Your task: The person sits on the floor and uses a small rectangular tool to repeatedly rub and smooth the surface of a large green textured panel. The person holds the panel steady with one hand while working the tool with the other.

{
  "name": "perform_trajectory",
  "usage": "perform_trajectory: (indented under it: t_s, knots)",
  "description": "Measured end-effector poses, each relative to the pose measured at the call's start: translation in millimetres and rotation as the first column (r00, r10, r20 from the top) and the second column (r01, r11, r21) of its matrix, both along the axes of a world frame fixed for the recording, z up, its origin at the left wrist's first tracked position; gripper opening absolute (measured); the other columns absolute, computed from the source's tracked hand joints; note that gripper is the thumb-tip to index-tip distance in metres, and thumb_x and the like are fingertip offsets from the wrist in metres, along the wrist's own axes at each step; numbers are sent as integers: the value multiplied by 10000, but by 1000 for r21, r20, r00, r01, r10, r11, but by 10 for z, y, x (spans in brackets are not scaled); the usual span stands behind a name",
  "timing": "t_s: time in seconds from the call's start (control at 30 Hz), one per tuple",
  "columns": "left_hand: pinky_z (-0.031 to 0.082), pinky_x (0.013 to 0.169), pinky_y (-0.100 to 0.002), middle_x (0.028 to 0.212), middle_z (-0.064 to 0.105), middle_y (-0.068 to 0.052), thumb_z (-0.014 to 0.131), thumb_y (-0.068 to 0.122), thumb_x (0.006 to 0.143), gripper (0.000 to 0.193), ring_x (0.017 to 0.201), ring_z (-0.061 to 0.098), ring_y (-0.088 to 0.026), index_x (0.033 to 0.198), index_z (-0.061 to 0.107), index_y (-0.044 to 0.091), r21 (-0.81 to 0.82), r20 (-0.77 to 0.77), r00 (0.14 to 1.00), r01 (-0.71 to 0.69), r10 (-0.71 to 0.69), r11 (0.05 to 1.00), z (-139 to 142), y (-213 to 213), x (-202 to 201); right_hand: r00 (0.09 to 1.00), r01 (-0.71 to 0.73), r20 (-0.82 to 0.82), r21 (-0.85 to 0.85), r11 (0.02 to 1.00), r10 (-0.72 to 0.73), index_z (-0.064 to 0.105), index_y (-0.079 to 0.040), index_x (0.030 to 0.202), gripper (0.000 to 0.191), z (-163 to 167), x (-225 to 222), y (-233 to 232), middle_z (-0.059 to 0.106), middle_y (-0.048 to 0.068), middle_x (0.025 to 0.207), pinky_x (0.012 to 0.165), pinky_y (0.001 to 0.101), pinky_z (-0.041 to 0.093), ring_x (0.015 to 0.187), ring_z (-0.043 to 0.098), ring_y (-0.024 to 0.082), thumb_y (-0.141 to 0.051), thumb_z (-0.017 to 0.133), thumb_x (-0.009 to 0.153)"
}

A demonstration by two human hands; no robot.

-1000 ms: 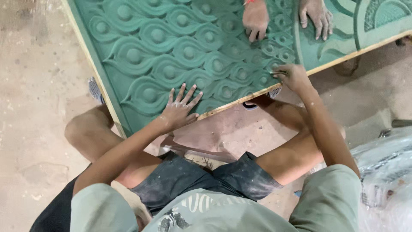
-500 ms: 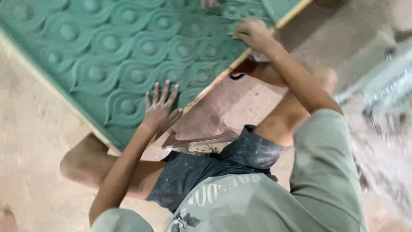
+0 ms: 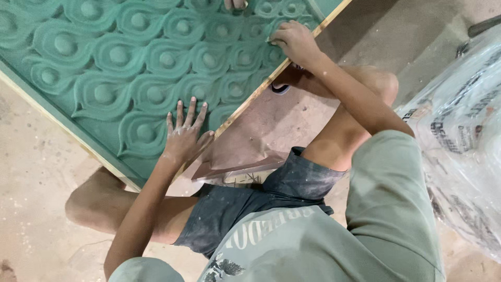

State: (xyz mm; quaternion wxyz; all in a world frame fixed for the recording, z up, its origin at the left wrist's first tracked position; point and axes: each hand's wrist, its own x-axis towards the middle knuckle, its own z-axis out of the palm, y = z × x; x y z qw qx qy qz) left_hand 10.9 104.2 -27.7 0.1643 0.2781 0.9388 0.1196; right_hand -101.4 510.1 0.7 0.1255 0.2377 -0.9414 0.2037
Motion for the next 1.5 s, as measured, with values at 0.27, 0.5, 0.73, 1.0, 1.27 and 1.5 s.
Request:
perform_trajectory:
  t_s: [0.27, 0.5, 0.73, 1.0, 1.27, 1.5]
  knots:
    - [140, 1160, -748, 1734, 73, -135, 536, 601, 936, 882, 1550, 81, -503, 1655, 182, 233, -34, 3, 1000, 8, -7, 999, -18, 29, -2, 895, 391, -151, -189, 901, -421, 735, -11, 1060, 174, -46, -112, -197, 692, 190, 981, 796, 499, 520, 940, 648, 408, -85, 738, 903]
    - [156, 1151, -748, 1718, 95, -149, 555, 590, 947, 869, 1546, 95, -509, 1653, 211, 216, -18, -32, 999, 11, -12, 1000, -23, 13, 13, 740, 583, -122, -373, 721, -662, 777, -57, 1130, 173, -211, -111, -425, 726, 133, 1082, 824, 414, 575, 948, 707, 318, -88, 739, 965]
    - [237, 1129, -751, 1708, 137, -191, 613, 561, 930, 899, 1526, 156, -525, 1645, 244, 160, -76, -69, 997, 22, -27, 997, -10, 82, 57, 710, 699, -211, 96, 709, -672, 664, 33, 1290, 360, -276, -11, -763, 633, 175, 1177, 742, 416, 553, 1008, 611, 330, 30, 673, 930]
    - [318, 1090, -759, 1704, 171, -210, 680, 540, 907, 939, 1508, 215, -556, 1650, 272, 136, -105, -168, 985, 20, -37, 994, -47, 144, 91, 638, 770, -200, 163, 617, -744, 588, -6, 1362, 339, -235, 94, -901, 459, 165, 1419, 949, 505, 468, 1184, 516, 356, -109, 653, 1046]
    - [306, 1090, -766, 1702, 159, -211, 671, 546, 889, 940, 1505, 203, -544, 1639, 276, 140, -81, -149, 988, 21, -33, 996, -56, 109, 59, 670, 738, -87, 188, 648, -737, 556, -76, 1404, 586, -181, 162, -858, 346, 229, 1502, 925, 577, 482, 1186, 494, 442, -75, 661, 827]
    - [289, 1075, -768, 1693, 157, -206, 651, 562, 897, 918, 1497, 191, -545, 1625, 279, 144, -64, -158, 987, 30, -39, 997, -77, 86, 67, 710, 703, -121, 162, 692, -693, 545, -64, 1414, 522, -148, 128, -815, 379, 213, 1496, 932, 588, 476, 1154, 491, 454, -34, 639, 902]
